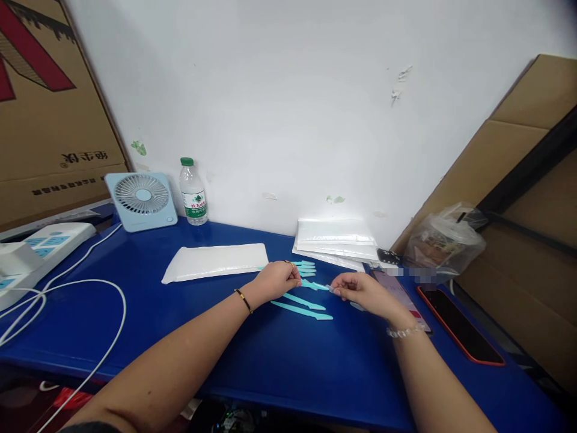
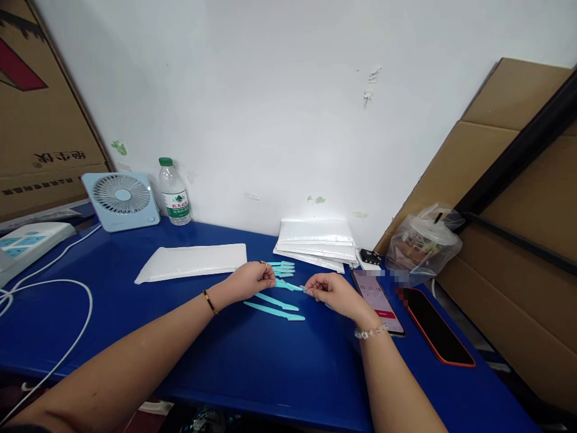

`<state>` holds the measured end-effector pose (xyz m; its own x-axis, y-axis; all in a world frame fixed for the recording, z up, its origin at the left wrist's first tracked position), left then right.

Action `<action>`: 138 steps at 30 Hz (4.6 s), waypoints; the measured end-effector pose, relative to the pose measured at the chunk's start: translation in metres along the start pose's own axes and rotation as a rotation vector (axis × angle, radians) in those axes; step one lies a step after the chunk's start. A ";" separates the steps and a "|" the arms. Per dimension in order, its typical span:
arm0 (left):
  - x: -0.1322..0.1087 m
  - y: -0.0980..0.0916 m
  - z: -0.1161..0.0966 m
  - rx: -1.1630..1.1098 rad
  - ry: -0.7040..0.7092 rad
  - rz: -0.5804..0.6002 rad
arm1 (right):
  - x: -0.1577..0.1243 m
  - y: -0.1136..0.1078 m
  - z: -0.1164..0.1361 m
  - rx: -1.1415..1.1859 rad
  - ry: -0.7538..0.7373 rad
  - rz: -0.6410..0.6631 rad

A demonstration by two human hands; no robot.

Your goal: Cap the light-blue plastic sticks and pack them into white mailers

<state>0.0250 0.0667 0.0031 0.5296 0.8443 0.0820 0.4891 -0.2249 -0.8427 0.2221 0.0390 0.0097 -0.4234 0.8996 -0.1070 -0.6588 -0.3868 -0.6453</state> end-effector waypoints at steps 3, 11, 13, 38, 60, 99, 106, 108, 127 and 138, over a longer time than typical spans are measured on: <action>0.000 0.001 -0.001 -0.001 -0.001 0.012 | 0.001 0.000 0.002 -0.009 -0.016 -0.009; 0.000 -0.003 -0.001 -0.013 0.001 -0.023 | 0.000 -0.001 0.002 -0.035 -0.037 -0.028; 0.000 -0.001 -0.004 -0.016 0.006 -0.013 | 0.003 0.005 0.006 -0.052 -0.050 -0.030; -0.004 0.003 -0.012 0.157 0.133 0.078 | 0.002 -0.014 -0.010 0.257 -0.037 -0.159; -0.003 -0.004 -0.003 -0.135 0.044 0.008 | 0.016 0.014 0.003 0.460 -0.125 -0.205; -0.007 -0.007 -0.003 -0.201 0.060 -0.067 | -0.009 -0.027 0.012 0.267 -0.290 -0.485; -0.007 -0.005 0.002 -0.076 0.031 -0.095 | -0.010 -0.022 0.013 0.006 -0.306 -0.542; -0.006 -0.005 0.004 -0.080 0.019 -0.100 | -0.008 -0.021 0.005 0.039 -0.231 -0.558; -0.006 -0.006 0.006 -0.186 -0.042 -0.098 | -0.006 -0.007 0.028 0.027 -0.429 -0.531; -0.007 -0.011 0.001 0.182 0.089 -0.129 | 0.006 0.011 0.026 0.056 -0.367 -0.375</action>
<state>0.0156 0.0640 0.0112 0.5337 0.8123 0.2351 0.4277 -0.0195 -0.9037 0.1960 0.0342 0.0216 -0.3354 0.8519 0.4022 -0.8350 -0.0711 -0.5457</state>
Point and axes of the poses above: each hand's wrist, its own x-axis towards the middle knuckle, its own y-axis out of the palm, z = x × y, the point moved 6 cm from there along x, towards the middle knuckle, and after that the axes turned 1 degree about -x, right-handed, at the moved point
